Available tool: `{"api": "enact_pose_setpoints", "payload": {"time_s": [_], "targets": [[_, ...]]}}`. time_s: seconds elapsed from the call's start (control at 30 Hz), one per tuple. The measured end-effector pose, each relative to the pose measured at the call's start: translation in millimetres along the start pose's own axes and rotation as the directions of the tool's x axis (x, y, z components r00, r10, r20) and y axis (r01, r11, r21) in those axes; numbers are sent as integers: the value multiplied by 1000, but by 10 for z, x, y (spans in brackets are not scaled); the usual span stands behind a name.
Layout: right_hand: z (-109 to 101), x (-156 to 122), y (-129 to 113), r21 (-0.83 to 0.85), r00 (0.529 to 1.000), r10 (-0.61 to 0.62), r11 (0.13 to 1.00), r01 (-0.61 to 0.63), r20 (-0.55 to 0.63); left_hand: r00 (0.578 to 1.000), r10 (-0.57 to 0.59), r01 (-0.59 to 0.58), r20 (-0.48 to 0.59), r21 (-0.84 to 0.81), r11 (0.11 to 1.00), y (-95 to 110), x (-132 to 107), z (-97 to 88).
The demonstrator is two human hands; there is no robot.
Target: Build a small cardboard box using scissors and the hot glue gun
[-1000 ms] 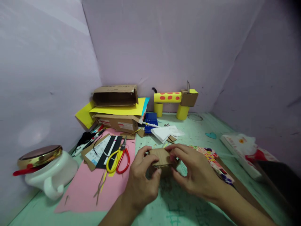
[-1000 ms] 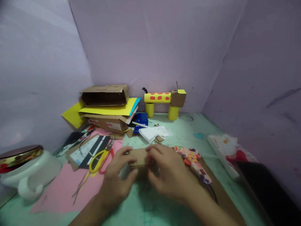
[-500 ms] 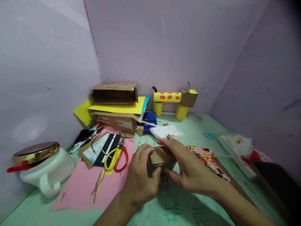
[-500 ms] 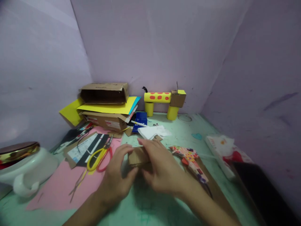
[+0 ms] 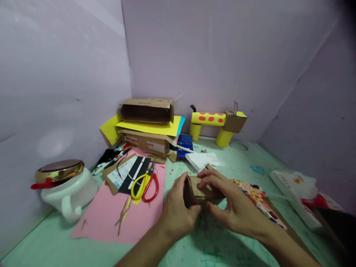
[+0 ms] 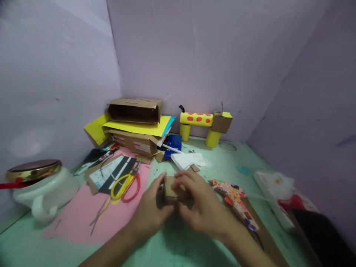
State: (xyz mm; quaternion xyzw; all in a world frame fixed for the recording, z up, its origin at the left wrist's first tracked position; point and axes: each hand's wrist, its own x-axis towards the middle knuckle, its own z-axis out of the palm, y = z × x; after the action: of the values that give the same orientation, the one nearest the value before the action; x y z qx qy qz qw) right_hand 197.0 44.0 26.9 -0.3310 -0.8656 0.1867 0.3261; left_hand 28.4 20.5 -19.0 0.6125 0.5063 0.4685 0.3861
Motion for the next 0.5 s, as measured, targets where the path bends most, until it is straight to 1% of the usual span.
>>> {"api": "enact_pose_setpoints", "payload": {"time_s": [0.13, 0.23, 0.33, 0.4, 0.43, 0.5], "targets": [[-20, -12, 1, -63, 1000, 2, 998, -1, 21, 1000, 15, -15, -3, -47, 999, -30, 27, 2], [-78, -26, 19, -100, 997, -10, 995, 18, 76, 998, 51, -53, -33, -53, 997, -33, 37, -10], [-167, -38, 50, -115, 992, -21, 993, 36, 125, 998, 38, -42, -44, -97, 994, -33, 41, -20], [-243, -40, 71, -114, 994, -12, 993, 24, 109, 1000, 10, -14, -30, -149, 989, -30, 42, -29], [-286, -40, 83, -104, 997, -7, 994, 15, 79, 1000, -4, 1, -14, -190, 982, -26, 43, -38], [-375, -44, 108, -67, 1000, 8, 998, -9, -22, 999, -31, 38, 29, -288, 957, -14, 49, -68]]}}
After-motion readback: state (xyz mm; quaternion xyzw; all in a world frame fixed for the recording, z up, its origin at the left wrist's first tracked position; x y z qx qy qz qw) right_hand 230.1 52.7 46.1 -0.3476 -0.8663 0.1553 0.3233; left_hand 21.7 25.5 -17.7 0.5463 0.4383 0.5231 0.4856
